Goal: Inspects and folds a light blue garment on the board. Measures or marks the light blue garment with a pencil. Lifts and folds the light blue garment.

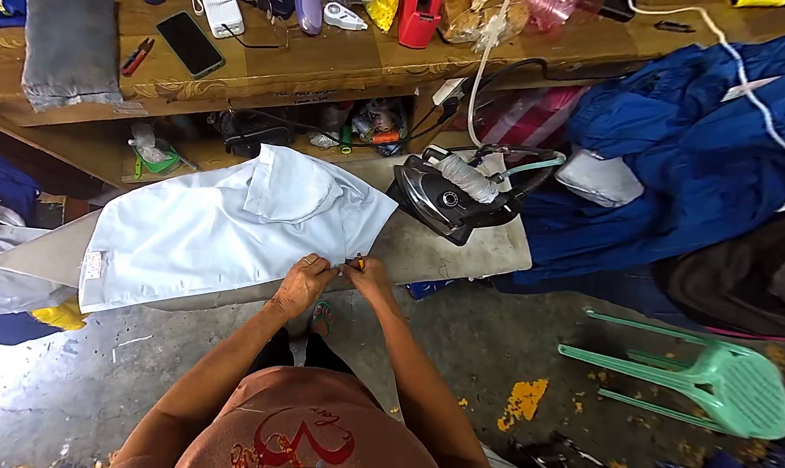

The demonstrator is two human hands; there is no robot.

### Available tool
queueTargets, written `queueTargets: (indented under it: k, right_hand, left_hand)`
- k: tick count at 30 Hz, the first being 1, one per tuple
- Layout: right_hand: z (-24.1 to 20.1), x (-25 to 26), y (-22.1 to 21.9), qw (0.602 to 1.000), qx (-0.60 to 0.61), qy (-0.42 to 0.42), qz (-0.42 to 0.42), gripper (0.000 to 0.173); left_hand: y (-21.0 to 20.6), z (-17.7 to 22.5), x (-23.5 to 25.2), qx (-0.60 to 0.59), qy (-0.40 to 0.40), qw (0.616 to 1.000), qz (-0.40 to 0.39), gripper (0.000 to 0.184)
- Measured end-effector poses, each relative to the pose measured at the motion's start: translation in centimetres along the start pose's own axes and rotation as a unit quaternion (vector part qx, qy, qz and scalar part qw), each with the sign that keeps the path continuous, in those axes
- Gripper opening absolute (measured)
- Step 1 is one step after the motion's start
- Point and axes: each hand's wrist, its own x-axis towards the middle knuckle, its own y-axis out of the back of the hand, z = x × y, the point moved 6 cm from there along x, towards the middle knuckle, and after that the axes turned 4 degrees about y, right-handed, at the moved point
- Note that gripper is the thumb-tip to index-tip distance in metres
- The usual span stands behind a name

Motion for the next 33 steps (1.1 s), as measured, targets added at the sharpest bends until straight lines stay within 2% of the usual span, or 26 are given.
queueTargets:
  k: [4, 6, 9, 11, 13, 15, 16, 17, 21, 22, 24, 25, 27, 31, 33]
  right_hand:
    - [0.1, -0.2, -0.1, 1.0, -0.015, 0.009, 0.009, 0.027]
    - [0.1, -1.0, -0.2, 0.997, -0.014, 0.035, 0.066, 0.027]
    - [-0.2, -3.2, -0.9, 0.969, -0.027, 0.168, 0.177, 0.022]
    - [-0.1, -4.5, -1.8, 0.943, -0.07, 0.25, 0.206, 0.024]
    - [-0.3, -5.2, -2.6, 0.937, -0.133, 0.257, 0.194, 0.031]
    - [-0.7, -5.3, -2.8, 0.929, -0.177, 0.257, 0.2, 0.029]
    - [-0.8, -5.4, -2.9, 0.926, -0.182, 0.259, 0.205, 0.028]
    - [-0.9, -5.4, -2.9, 0.924, -0.181, 0.265, 0.209, 0.027]
    - [-1.6, -5.4, -2.8, 0.91, -0.193, 0.289, 0.225, 0.023]
    - [-1.7, -5.4, -2.8, 0.908, -0.198, 0.294, 0.224, 0.023]
    - [-1.7, -5.3, -2.8, 0.907, -0.206, 0.296, 0.215, 0.023]
    - [-1.7, -5.2, -2.8, 0.907, -0.209, 0.298, 0.214, 0.023]
    - [-1.4, -5.2, -2.8, 0.906, -0.209, 0.298, 0.213, 0.024]
    - [-0.5, -5.2, -2.9, 0.909, -0.207, 0.297, 0.208, 0.03]
    - [-0.1, -5.1, -2.6, 0.917, -0.18, 0.296, 0.199, 0.03]
  left_hand:
    - [0.1, 0.0, 0.1, 0.002, 0.01, 1.0, -0.004, 0.026]
    - [0.1, 0.0, 0.3, 0.007, 0.022, 1.0, -0.02, 0.026]
    - [0.1, -0.1, 0.7, 0.007, 0.029, 0.999, -0.044, 0.025]
    - [0.2, -0.1, 0.7, 0.003, 0.03, 0.997, -0.065, 0.024]
    - [0.8, 0.2, 1.4, -0.005, 0.06, 0.988, -0.143, 0.025]
    - [2.1, 0.8, 4.1, -0.001, 0.113, 0.957, -0.266, 0.031]
    - [2.7, 1.1, 5.8, 0.007, 0.119, 0.949, -0.291, 0.033]
    - [3.1, 1.4, 7.7, 0.023, 0.107, 0.955, -0.275, 0.033]
    - [2.5, 1.0, 16.3, 0.126, 0.035, 0.984, -0.125, 0.031]
    - [1.9, 0.7, 18.1, 0.161, 0.055, 0.976, -0.134, 0.036]
    - [0.7, 0.3, 20.4, 0.204, 0.137, 0.943, -0.222, 0.038]
    - [0.3, 0.3, 21.1, 0.209, 0.17, 0.927, -0.261, 0.031]
    - [-0.7, 0.4, 21.8, 0.198, 0.205, 0.91, -0.301, 0.028]
    - [-2.9, -0.9, 20.4, 0.134, 0.154, 0.955, -0.215, 0.032]
    - [-2.2, -0.3, 19.2, 0.115, 0.125, 0.969, -0.182, 0.04]
